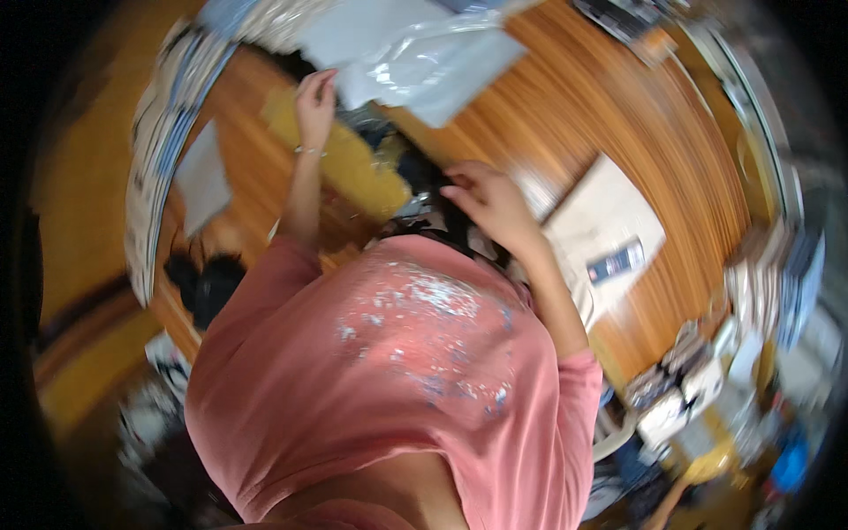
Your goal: The person organizes, ties, and packs folded shirts into plastic bags at a wooden table in a garment workshop.
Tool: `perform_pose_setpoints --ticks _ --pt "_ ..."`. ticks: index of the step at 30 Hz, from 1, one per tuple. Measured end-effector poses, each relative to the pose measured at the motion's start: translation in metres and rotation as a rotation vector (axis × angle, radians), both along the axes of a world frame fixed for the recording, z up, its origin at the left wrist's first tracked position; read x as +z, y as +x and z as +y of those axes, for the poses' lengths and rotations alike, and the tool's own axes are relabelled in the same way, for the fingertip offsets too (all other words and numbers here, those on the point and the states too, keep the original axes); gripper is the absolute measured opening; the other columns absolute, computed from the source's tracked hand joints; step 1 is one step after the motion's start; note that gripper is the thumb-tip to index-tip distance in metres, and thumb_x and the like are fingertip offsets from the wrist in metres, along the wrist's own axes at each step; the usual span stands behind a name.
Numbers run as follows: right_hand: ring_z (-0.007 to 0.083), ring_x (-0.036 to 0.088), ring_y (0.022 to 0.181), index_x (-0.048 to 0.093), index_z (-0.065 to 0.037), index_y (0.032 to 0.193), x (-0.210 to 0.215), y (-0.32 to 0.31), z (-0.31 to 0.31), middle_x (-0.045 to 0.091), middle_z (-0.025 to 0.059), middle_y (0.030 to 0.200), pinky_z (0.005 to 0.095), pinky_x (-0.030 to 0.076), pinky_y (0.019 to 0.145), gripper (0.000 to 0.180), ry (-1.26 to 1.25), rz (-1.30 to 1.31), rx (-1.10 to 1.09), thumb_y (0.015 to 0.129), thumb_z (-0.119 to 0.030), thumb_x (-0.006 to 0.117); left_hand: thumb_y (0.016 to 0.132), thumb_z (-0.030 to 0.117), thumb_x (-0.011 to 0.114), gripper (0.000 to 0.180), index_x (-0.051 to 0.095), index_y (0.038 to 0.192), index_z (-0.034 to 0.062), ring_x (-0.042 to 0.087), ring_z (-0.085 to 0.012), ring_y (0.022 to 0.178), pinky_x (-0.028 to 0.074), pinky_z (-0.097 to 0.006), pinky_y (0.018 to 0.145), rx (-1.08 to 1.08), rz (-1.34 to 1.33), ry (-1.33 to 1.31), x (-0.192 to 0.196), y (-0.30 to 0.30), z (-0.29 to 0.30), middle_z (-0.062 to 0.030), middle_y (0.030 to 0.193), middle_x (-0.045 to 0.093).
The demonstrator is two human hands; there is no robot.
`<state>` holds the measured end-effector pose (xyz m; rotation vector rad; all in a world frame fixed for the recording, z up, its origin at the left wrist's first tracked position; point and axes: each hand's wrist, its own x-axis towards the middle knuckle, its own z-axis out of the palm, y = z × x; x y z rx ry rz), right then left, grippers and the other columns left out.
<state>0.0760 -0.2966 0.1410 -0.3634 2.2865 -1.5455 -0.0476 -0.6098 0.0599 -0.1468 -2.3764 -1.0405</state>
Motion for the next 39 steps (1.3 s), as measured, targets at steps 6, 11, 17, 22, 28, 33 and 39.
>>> perform_pose_setpoints --ticks 6,11,17,22,28,33,39 --pt "0.0134 0.056 0.088 0.056 0.001 0.105 0.029 -0.021 0.038 0.059 0.0066 0.098 0.0251 0.044 0.079 0.02 -0.077 0.061 -0.284 0.087 -0.006 0.055 0.077 0.021 0.064 0.045 0.05 0.118 0.0091 0.036 -0.0359 0.117 0.031 -0.046 0.097 0.775 0.091 -0.292 -0.01 0.055 -0.161 -0.0149 0.127 0.041" --pt "0.0118 0.054 0.087 0.056 0.002 0.101 0.013 -0.016 0.037 0.059 0.0059 0.093 0.0243 0.042 0.08 0.017 -0.089 -0.039 -0.172 0.088 -0.009 0.054 0.085 0.042 0.05 0.058 0.037 0.131 0.0082 0.031 -0.0395 0.124 0.028 -0.057 0.097 1.184 -0.674 -0.481 -0.053 0.112 -0.28 -0.0163 0.135 0.035" --pt "0.011 0.054 0.081 0.057 -0.002 0.103 -0.008 0.0 0.007 0.06 0.0036 0.087 0.0246 0.043 0.073 0.02 -0.065 -0.136 -0.031 0.086 -0.012 0.057 0.093 0.031 0.037 0.042 0.043 0.125 0.0052 0.044 -0.0367 0.113 0.037 -0.055 0.089 0.898 -0.781 -0.437 -0.06 0.11 -0.231 -0.0179 0.127 0.044" --pt "0.0109 0.053 0.076 0.058 -0.003 0.102 0.003 -0.007 -0.04 0.059 0.0028 0.086 0.0244 0.043 0.067 0.022 -0.008 -0.202 0.201 0.084 -0.015 0.06 0.093 0.023 0.036 0.038 0.048 0.12 -0.0005 0.046 -0.0383 0.11 0.036 -0.048 0.095 0.712 -0.575 -0.398 -0.05 0.13 -0.159 -0.0221 0.117 0.051" --pt "0.0303 0.056 0.091 0.057 -0.001 0.102 -0.04 -0.045 -0.154 0.057 0.0149 0.095 0.0343 0.044 0.08 0.025 -0.044 0.149 0.462 0.081 -0.015 0.061 0.092 0.022 0.042 0.035 0.055 0.115 -0.0022 0.045 -0.0362 0.116 0.034 -0.039 0.099 0.611 -0.303 0.082 -0.035 0.153 -0.103 -0.0239 0.121 0.05" --pt "0.037 0.045 0.108 0.058 -0.006 0.105 -0.067 -0.06 -0.273 0.049 0.0161 0.112 0.0416 0.037 0.091 0.028 -0.268 0.478 0.335 0.078 -0.011 0.059 0.086 0.022 0.055 0.025 0.066 0.099 0.0042 0.054 -0.0317 0.103 0.04 -0.033 0.09 0.665 -0.211 0.05 0.03 0.158 -0.084 -0.0146 0.11 0.059" --pt "0.0305 0.044 0.103 0.065 -0.018 0.092 -0.056 -0.083 -0.308 0.052 0.008 0.111 0.0427 0.035 0.082 0.022 0.08 0.868 0.271 0.072 -0.013 0.063 0.08 0.031 0.063 0.037 0.061 0.109 0.0095 0.049 -0.0281 0.109 0.034 -0.036 0.095 0.464 -0.269 -0.335 0.096 0.172 -0.08 -0.0089 0.116 0.056"
